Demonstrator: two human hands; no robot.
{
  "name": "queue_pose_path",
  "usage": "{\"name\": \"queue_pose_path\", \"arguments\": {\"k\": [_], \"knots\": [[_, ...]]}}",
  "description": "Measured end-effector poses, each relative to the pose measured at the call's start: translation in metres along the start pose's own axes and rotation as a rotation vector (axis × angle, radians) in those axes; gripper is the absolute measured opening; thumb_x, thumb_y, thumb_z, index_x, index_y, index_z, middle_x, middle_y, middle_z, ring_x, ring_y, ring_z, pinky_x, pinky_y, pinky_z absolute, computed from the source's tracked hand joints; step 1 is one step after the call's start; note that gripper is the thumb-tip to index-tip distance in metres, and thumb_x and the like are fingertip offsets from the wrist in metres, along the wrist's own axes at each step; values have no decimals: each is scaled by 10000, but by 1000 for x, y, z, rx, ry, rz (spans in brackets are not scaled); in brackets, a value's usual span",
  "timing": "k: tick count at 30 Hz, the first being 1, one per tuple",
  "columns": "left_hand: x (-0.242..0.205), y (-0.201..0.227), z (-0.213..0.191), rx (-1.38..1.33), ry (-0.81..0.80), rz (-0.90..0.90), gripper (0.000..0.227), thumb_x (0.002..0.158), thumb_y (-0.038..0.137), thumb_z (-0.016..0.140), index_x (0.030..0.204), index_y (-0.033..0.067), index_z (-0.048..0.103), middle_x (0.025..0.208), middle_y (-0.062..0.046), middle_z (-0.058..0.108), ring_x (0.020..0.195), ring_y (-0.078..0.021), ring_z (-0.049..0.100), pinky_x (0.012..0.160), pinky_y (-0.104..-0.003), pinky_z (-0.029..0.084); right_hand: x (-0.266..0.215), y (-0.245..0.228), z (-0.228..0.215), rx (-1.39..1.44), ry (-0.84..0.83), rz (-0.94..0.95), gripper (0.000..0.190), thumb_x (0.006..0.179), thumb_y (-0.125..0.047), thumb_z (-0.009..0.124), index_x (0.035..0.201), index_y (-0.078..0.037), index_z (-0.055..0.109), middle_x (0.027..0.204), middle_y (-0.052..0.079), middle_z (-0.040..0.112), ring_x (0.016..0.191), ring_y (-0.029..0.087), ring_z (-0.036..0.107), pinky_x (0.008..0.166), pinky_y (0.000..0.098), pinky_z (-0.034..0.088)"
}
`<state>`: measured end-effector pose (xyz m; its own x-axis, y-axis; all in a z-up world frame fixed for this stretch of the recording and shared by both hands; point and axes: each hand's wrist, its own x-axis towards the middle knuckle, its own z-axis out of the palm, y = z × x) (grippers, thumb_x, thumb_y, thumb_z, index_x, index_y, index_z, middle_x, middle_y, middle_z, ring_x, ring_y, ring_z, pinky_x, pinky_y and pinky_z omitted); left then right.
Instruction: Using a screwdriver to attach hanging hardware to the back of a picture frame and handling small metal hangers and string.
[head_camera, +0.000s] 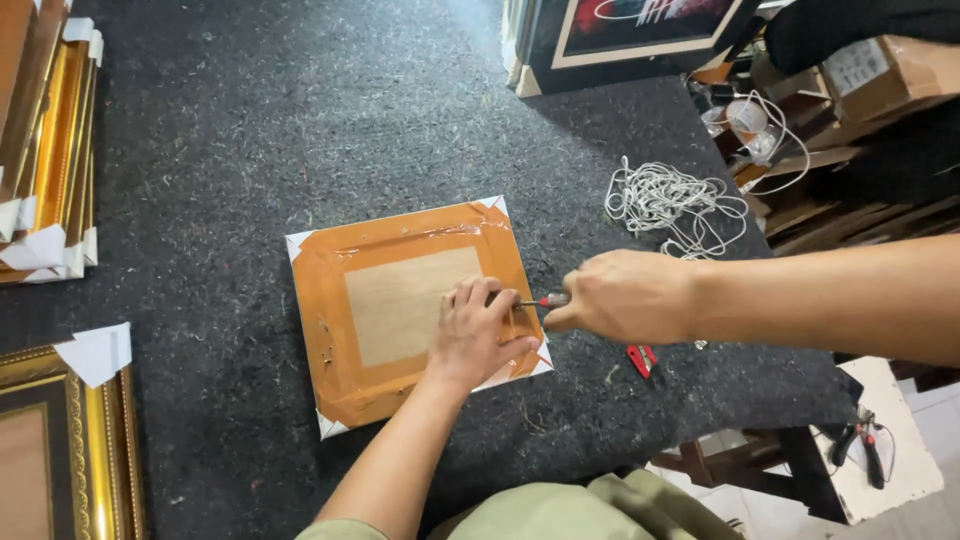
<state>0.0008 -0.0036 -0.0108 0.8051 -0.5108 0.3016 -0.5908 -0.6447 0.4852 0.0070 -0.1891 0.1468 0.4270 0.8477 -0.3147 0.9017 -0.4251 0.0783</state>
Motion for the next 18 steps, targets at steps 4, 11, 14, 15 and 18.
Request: {"name": "queue_pose_path", "arguments": {"k": [4, 11, 14, 15, 18], "knots": [[2, 1, 3, 0, 1, -1, 560, 516, 503, 735, 951, 234, 507, 980, 19, 435, 1034, -181, 405, 857, -348, 325, 13, -3, -29, 567, -226, 502, 269, 741, -93, 508, 918, -247, 639, 797, 73, 679, 780, 293, 656, 677, 393, 536], [1, 2, -1, 19, 37, 16, 565, 507, 518, 737, 940, 239, 504, 972, 30, 429, 1024, -177, 412, 837, -351, 335, 18, -8, -16, 1576, 233, 1433, 262, 667, -13, 600, 918, -81, 621, 639, 125, 627, 526, 151, 619, 249, 181, 342], [2, 4, -3, 16, 27, 23, 564, 516, 517, 736, 946, 240, 497, 971, 31, 426, 1023, -176, 410, 840, -350, 330, 6, -5, -38, 1691, 135, 1422, 429, 729, -53, 592, 1133, -12, 455, 811, 212, 624, 659, 210, 655, 236, 202, 350], [0, 4, -4, 15, 11, 17, 561, 521, 511, 737, 947, 240, 493, 973, 28, 426, 1029, -177, 409, 843, -350, 326, 3, -4, -46, 1670, 2, 1333, 538, 764, -90, 588, 1229, 25, 345, 951, 267, 642, 767, 251, 682, 234, 234, 384], [0, 2, -6, 12, -2, 21, 551, 529, 495, 740, 954, 246, 494, 976, 29, 429, 1027, -177, 417, 839, -350, 338, -5, 5, -43, 823, -283, 870, 556, 640, -318, 679, 1104, -174, 409, 907, 102, 674, 907, 282, 641, 686, 409, 534]]}}
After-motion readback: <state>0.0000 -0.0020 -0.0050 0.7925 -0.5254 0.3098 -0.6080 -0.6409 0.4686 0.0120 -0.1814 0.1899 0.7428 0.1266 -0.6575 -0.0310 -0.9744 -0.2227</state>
